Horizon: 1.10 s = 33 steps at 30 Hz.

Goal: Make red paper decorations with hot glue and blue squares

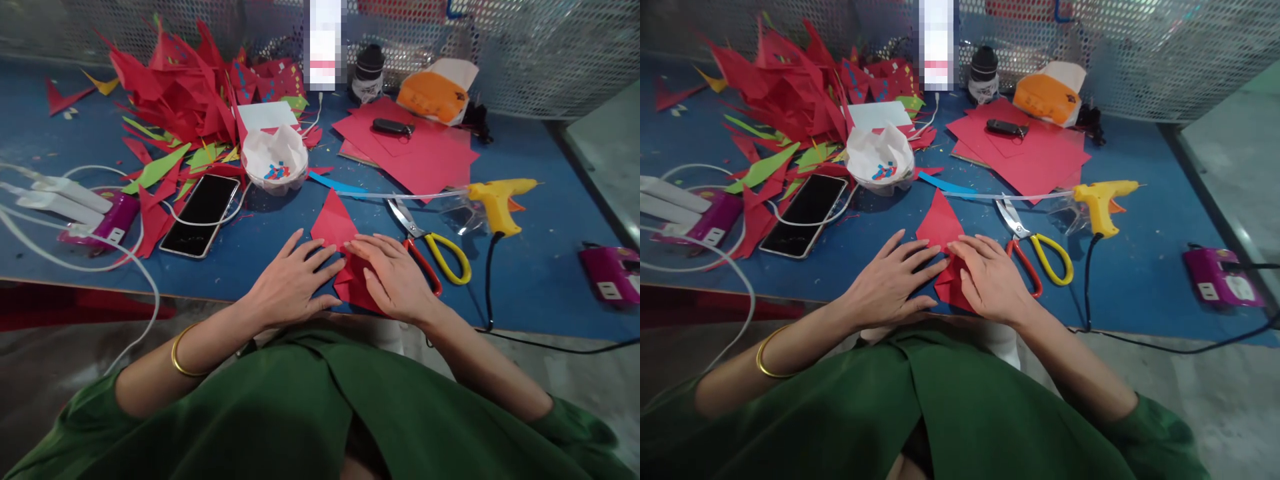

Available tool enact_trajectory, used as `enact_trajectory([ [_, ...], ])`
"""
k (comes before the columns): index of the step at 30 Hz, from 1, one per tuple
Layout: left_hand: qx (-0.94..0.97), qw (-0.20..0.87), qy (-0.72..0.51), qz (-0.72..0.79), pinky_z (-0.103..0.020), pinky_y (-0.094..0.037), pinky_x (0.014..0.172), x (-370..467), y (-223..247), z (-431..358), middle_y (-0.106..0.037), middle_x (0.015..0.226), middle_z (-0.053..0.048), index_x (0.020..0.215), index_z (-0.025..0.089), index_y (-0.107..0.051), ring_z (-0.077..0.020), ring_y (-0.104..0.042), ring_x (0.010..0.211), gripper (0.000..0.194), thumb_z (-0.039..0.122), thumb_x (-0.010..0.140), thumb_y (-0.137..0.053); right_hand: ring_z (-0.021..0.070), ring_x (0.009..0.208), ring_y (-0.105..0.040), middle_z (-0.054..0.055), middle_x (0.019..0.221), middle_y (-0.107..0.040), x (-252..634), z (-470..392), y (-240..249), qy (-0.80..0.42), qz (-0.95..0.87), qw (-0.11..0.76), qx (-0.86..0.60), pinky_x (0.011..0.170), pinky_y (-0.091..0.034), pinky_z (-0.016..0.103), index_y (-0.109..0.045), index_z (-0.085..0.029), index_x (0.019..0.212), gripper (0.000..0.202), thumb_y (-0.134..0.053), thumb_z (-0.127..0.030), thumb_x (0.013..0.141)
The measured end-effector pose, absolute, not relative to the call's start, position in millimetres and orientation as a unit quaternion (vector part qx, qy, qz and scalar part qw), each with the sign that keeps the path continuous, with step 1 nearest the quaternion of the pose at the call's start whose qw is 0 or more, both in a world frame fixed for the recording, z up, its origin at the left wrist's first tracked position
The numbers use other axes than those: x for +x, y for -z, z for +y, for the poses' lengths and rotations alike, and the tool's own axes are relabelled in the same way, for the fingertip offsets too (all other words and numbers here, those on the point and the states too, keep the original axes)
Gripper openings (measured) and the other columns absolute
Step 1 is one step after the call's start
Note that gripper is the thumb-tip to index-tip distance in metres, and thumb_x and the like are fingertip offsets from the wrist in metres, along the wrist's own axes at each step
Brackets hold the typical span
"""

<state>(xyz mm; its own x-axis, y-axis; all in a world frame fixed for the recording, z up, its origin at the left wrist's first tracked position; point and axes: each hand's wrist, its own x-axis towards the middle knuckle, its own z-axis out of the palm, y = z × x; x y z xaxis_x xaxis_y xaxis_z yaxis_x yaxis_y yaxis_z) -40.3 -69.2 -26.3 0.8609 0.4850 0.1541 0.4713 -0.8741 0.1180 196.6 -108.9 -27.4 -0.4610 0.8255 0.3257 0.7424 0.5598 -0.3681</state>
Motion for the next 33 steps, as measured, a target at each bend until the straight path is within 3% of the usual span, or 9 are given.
enact_trajectory([
  [6, 0.964, 0.038, -0.101, 0.242, -0.065, -0.025, 0.116, -38, 24, -70, -0.057, 0.142, -0.014, 0.139, 0.018, -0.056, -0.0352, -0.051, 0.130, 0.063, 0.062, 0.094, -0.045, 0.0268, 0.134, -0.050, 0.016, 0.135, -0.063, 194, -107, 26, -0.081, -0.867, 0.209, -0.445, 0.112, -0.040, 0.051, -0.049, -0.008, 0.137, 0.049, -0.043, -0.017, 0.090],
  [14, 0.960, 0.046, -0.100, 0.259, -0.060, -0.020, 0.121, -39, 25, -72, -0.056, 0.144, -0.016, 0.139, 0.010, -0.053, -0.0347, -0.048, 0.136, 0.070, 0.064, 0.095, -0.041, 0.0313, 0.129, -0.054, 0.021, 0.134, -0.063, 185, -108, 28, -0.011, -0.895, 0.155, -0.418, 0.110, -0.043, 0.053, -0.048, -0.002, 0.140, 0.054, -0.045, -0.021, 0.089],
  [18, 0.948, 0.093, -0.140, 0.269, -0.056, -0.024, 0.120, -41, 25, -69, -0.062, 0.137, -0.015, 0.136, 0.010, -0.052, -0.0312, -0.053, 0.132, 0.061, 0.056, 0.097, -0.043, 0.0310, 0.122, -0.059, 0.023, 0.129, -0.065, 185, -106, 31, 0.006, -0.901, 0.158, -0.404, 0.109, -0.042, 0.054, -0.052, 0.002, 0.135, 0.052, -0.045, -0.017, 0.087],
  [20, 0.924, 0.133, -0.191, 0.304, -0.050, -0.036, 0.115, -43, 27, -65, -0.068, 0.128, -0.012, 0.131, 0.013, -0.056, -0.0261, -0.060, 0.123, 0.046, 0.045, 0.099, -0.046, 0.0310, 0.122, -0.059, 0.023, 0.128, -0.066, 185, -105, 32, 0.007, -0.902, 0.157, -0.403, 0.110, -0.041, 0.054, -0.052, 0.003, 0.134, 0.052, -0.045, -0.017, 0.086],
  [23, 0.843, 0.163, -0.286, 0.426, -0.037, -0.054, 0.092, -43, 29, -53, -0.073, 0.110, -0.008, 0.117, 0.018, -0.061, -0.0197, -0.068, 0.102, 0.025, 0.030, 0.096, -0.054, 0.0332, 0.125, -0.057, 0.024, 0.132, -0.063, 183, -108, 32, 0.017, -0.901, 0.148, -0.406, 0.112, -0.040, 0.054, -0.051, 0.007, 0.134, 0.055, -0.046, -0.020, 0.086],
  [28, 0.820, 0.130, -0.225, 0.511, -0.040, -0.053, 0.084, -33, 26, -33, -0.068, 0.099, -0.010, 0.104, 0.014, -0.063, -0.0255, -0.065, 0.095, 0.038, 0.042, 0.081, -0.073, 0.0360, 0.133, -0.050, 0.027, 0.138, -0.058, 178, -116, 30, 0.027, -0.903, 0.124, -0.411, 0.115, -0.036, 0.054, -0.048, 0.010, 0.136, 0.057, -0.045, -0.023, 0.090],
  [33, 0.814, 0.158, -0.192, 0.525, -0.039, -0.048, 0.085, -17, 19, -28, -0.064, 0.090, -0.007, 0.082, 0.018, -0.064, -0.0254, -0.061, 0.091, 0.021, 0.036, 0.079, -0.075, 0.0341, 0.143, -0.039, 0.025, 0.147, -0.050, 179, -123, 31, -0.022, -0.892, 0.137, -0.431, 0.116, -0.034, 0.056, -0.040, 0.005, 0.144, 0.060, -0.044, -0.024, 0.092],
])
